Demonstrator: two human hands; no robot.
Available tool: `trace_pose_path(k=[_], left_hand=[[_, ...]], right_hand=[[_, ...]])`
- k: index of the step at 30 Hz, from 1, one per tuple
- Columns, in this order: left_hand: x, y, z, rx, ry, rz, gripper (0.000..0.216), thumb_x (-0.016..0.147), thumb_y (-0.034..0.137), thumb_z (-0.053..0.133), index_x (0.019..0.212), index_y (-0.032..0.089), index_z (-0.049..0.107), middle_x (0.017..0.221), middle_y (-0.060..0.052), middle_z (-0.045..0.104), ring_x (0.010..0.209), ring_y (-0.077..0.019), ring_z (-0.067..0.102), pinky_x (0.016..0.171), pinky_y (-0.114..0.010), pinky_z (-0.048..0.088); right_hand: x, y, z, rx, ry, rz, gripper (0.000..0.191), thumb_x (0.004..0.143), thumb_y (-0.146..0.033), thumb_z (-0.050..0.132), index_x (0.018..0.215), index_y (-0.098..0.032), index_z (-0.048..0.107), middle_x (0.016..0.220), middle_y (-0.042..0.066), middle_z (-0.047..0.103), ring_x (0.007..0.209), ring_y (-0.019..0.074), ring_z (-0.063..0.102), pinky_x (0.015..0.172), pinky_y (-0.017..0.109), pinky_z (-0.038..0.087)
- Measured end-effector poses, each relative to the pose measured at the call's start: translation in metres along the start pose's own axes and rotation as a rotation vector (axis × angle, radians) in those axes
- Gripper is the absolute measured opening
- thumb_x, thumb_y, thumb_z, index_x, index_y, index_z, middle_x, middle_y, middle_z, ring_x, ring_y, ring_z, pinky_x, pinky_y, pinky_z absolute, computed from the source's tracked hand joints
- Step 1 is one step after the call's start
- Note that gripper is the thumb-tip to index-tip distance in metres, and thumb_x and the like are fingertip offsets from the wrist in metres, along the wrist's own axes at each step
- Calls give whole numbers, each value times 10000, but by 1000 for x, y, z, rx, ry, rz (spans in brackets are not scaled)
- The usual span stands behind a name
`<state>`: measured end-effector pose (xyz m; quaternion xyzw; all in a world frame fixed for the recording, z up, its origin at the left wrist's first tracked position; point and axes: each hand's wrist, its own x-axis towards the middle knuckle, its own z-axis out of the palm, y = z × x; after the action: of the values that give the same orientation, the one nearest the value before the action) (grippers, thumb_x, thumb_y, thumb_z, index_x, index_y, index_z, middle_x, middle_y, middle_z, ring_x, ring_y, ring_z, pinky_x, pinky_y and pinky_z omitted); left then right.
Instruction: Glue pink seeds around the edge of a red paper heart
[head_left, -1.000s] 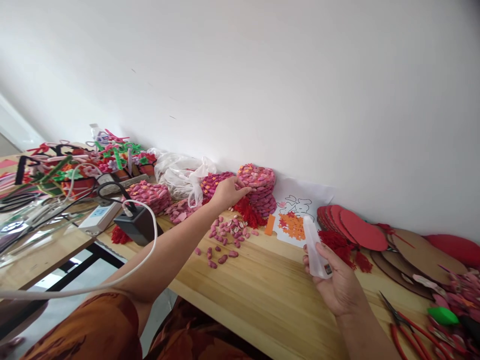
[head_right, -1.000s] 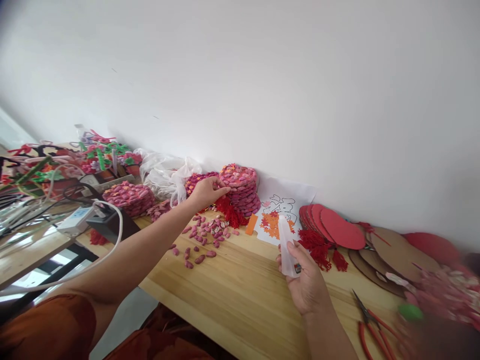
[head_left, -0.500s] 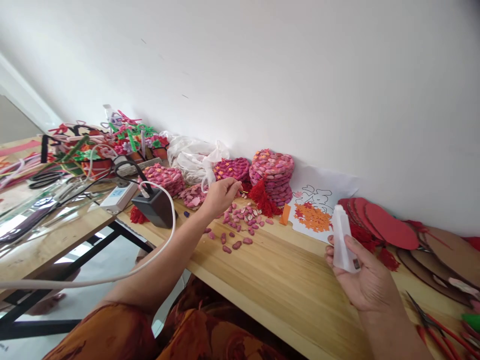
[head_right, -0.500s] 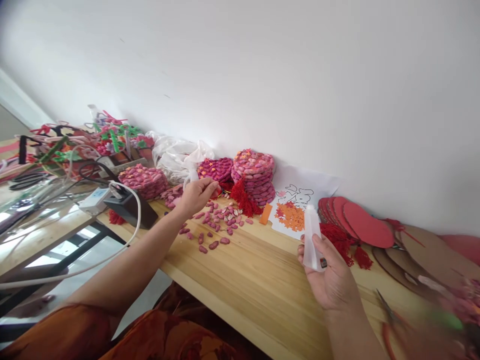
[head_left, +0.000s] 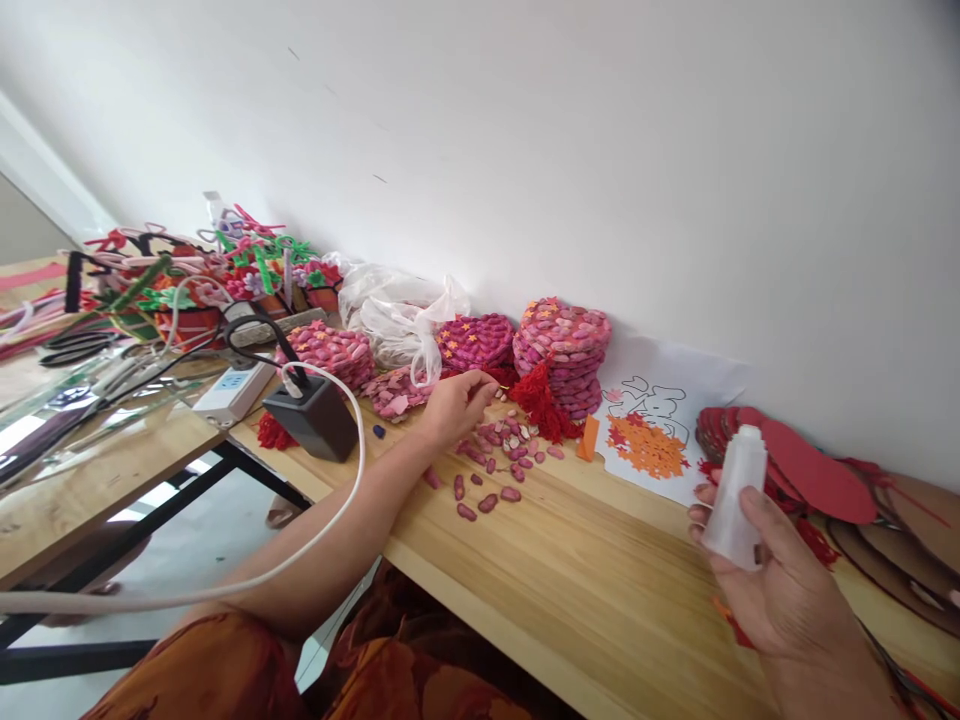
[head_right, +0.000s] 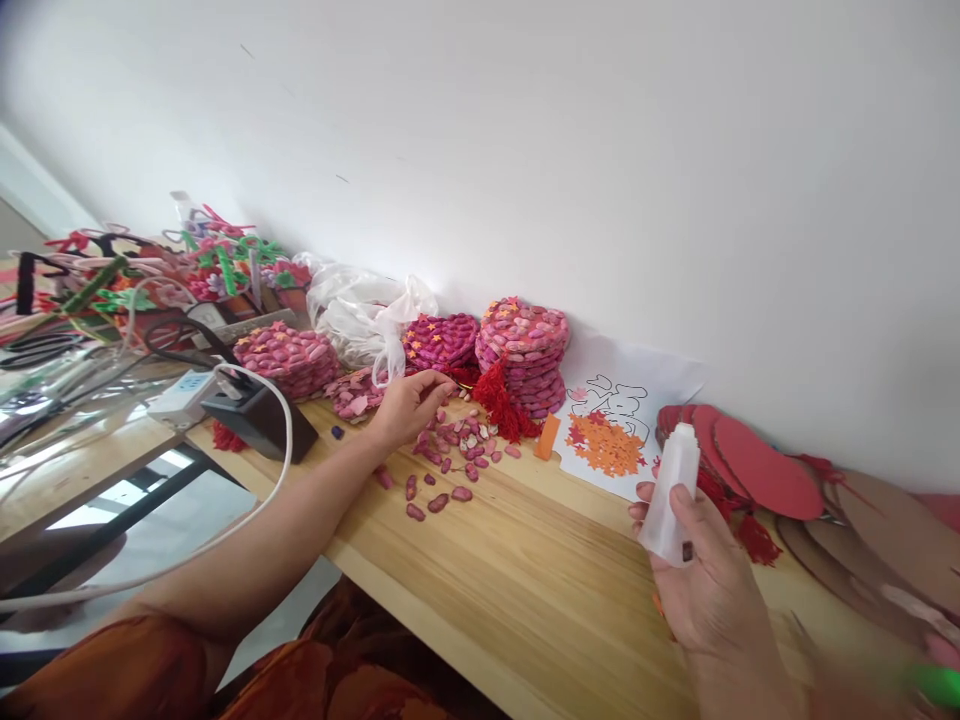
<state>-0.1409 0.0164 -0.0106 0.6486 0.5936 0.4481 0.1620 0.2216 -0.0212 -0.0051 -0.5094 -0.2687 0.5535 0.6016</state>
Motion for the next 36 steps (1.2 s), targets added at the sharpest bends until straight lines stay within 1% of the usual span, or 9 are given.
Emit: trace_pose_path(k=[5, 12, 16, 19, 23, 26, 28, 32, 36], left_hand=[[-4, 4, 6, 36, -67, 2, 401, 984, 496, 531, 816, 170, 693, 642, 19, 633, 585, -119, 519, 563, -221, 365], [-6, 7, 5, 24, -64, 34, 396, 1008, 447, 473, 814, 166, 674, 650, 5, 627, 604, -129, 546, 587, -229, 390], [-14, 14, 7, -46, 13, 48, 361, 1000, 454, 494, 1008, 173, 719, 619, 24, 602, 569, -129, 549, 581, -224, 421], [-24, 31, 16, -66, 17, 90, 333, 989, 416, 522, 1122, 190, 727, 773, -13, 704, 633, -133, 595, 633, -232, 469], [-37, 71, 34, -135, -213, 210, 276, 967, 388, 561, 1091, 225, 746, 942, -60, 759, 869, -200, 691, 827, -308, 546], [-44, 98, 54, -261, -349, 112, 319, 925, 379, 611, 1190, 227, 703, 1022, -71, 747, 914, -209, 692, 810, -330, 568], [-50, 112, 72, -337, -436, 43, 471, 851, 382, 696, 1288, 214, 643, 1118, -96, 726, 998, -233, 689, 829, -361, 585], [-64, 125, 112, -451, -543, 12, 757, 731, 394, 820, 1409, 220, 532, 1288, -145, 667, 1160, -291, 657, 908, -436, 595], [-73, 118, 135, -548, -611, 0, 656, 793, 435, 785, 1346, 195, 526, 1252, -132, 683, 1087, -270, 693, 910, -419, 603]], right_hand=[[1, 0, -1, -12, -13, -66, 487, 558, -465, 983, 934, -292, 727, 956, 5, 701, 844, 185, 665, 621, 260, 620], [-6, -3, 5, 24, -35, -86, 556, 535, -444, 1000, 943, -256, 672, 883, -9, 705, 767, 171, 686, 630, 279, 599], [-9, 0, 7, 33, -65, -123, 564, 569, -435, 985, 990, -250, 658, 916, 1, 738, 819, 186, 712, 704, 305, 587], [-10, 1, 8, 37, -129, -142, 522, 617, -421, 963, 1002, -244, 659, 962, 22, 757, 884, 210, 727, 777, 346, 575], [-12, 3, 9, 22, -198, -172, 461, 696, -420, 922, 1031, -243, 659, 996, 41, 765, 942, 230, 723, 764, 336, 539], [-13, 5, 10, 7, -216, -213, 429, 729, -449, 892, 1015, -250, 642, 1022, 38, 763, 978, 232, 708, 773, 327, 521], [-14, 6, 10, -1, -244, -236, 444, 714, -490, 889, 1000, -256, 643, 1020, 33, 761, 984, 233, 699, 805, 331, 516], [-15, 7, 11, -47, -350, -222, 447, 710, -523, 876, 1009, -260, 673, 1053, 41, 755, 963, 240, 690, 836, 366, 529], [-20, 9, 13, -95, -466, -200, 463, 684, -534, 890, 1013, -265, 706, 994, 26, 739, 908, 224, 683, 841, 380, 543]])
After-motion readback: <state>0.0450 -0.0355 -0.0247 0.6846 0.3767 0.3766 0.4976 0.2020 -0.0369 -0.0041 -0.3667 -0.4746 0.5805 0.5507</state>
